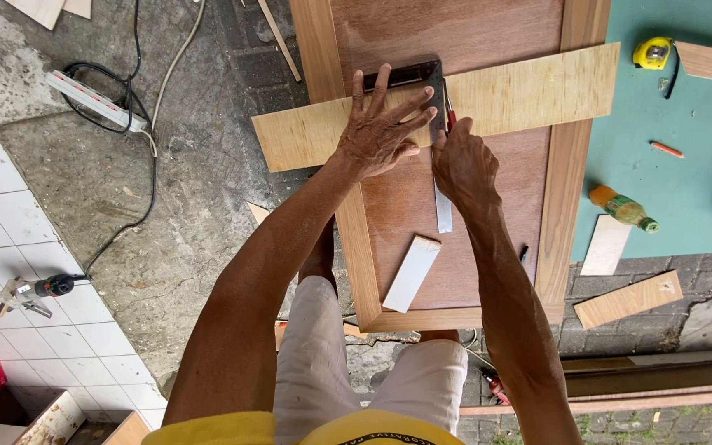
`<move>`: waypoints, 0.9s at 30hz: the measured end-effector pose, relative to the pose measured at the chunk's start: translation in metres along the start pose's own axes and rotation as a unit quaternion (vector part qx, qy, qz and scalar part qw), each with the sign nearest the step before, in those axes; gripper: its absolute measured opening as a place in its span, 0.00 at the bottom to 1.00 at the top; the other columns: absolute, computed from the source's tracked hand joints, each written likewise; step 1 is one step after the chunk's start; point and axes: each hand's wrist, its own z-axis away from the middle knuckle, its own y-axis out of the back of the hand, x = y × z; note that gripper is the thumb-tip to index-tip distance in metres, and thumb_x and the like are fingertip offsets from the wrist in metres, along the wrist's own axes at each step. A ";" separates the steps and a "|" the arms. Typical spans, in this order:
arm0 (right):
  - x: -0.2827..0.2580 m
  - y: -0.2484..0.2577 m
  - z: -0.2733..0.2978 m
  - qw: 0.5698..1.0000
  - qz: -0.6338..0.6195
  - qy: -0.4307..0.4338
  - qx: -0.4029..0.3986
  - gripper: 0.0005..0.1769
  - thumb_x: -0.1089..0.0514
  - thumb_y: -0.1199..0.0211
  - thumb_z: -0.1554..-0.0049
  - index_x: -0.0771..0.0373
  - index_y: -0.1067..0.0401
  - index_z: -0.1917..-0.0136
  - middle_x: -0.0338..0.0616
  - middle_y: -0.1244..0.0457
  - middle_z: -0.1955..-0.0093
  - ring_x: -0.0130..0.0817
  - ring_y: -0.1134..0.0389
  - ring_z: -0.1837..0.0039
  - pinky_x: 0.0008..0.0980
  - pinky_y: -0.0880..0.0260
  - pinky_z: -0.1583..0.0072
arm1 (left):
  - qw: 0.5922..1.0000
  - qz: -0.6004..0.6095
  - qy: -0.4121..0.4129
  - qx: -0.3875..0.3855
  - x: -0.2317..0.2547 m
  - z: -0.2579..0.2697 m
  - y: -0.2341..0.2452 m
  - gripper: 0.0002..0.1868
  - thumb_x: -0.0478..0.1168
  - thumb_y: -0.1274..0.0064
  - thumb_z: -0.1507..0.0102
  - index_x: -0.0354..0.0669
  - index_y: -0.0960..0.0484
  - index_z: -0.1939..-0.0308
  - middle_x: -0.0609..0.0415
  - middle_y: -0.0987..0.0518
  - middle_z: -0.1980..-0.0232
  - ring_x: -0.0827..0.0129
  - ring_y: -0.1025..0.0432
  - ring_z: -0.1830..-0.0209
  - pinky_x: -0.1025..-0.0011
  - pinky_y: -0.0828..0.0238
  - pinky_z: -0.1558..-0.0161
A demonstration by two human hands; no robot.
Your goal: Measuring, marking, and cutting wood strips to fit into a wooden frame using hand tools.
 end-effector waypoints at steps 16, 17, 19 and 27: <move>0.048 -0.032 0.053 0.998 0.035 -0.007 -0.053 0.21 0.48 0.54 0.32 0.72 0.42 0.40 0.62 0.32 0.56 0.64 0.29 0.55 0.64 0.30 0.56 | 0.999 0.032 0.006 0.000 0.001 -0.001 0.002 0.37 0.73 0.59 0.31 0.69 0.37 0.21 0.66 0.53 0.15 0.25 0.69 0.20 0.20 0.80 0.29; 0.053 -0.035 0.055 0.998 0.043 -0.004 -0.047 0.23 0.48 0.53 0.33 0.73 0.43 0.39 0.63 0.32 0.55 0.66 0.29 0.54 0.66 0.31 0.56 | 1.000 0.023 0.011 -0.011 0.000 -0.004 0.003 0.38 0.71 0.54 0.32 0.70 0.38 0.20 0.65 0.55 0.15 0.27 0.71 0.20 0.21 0.82 0.29; 0.071 -0.055 0.064 0.997 0.067 0.022 -0.011 0.27 0.47 0.51 0.33 0.75 0.44 0.35 0.64 0.32 0.55 0.67 0.29 0.56 0.65 0.31 0.58 | 0.999 0.017 0.017 -0.030 0.002 -0.004 0.001 0.39 0.73 0.58 0.32 0.71 0.41 0.20 0.66 0.56 0.14 0.27 0.72 0.20 0.21 0.83 0.29; 0.050 -0.037 0.081 0.997 -0.035 -0.057 -0.030 0.15 0.49 0.51 0.32 0.63 0.43 0.50 0.64 0.33 0.61 0.71 0.31 0.58 0.64 0.35 0.59 | 1.000 0.027 0.002 -0.013 -0.002 -0.001 0.002 0.40 0.74 0.56 0.31 0.72 0.44 0.18 0.67 0.58 0.15 0.27 0.71 0.20 0.23 0.83 0.27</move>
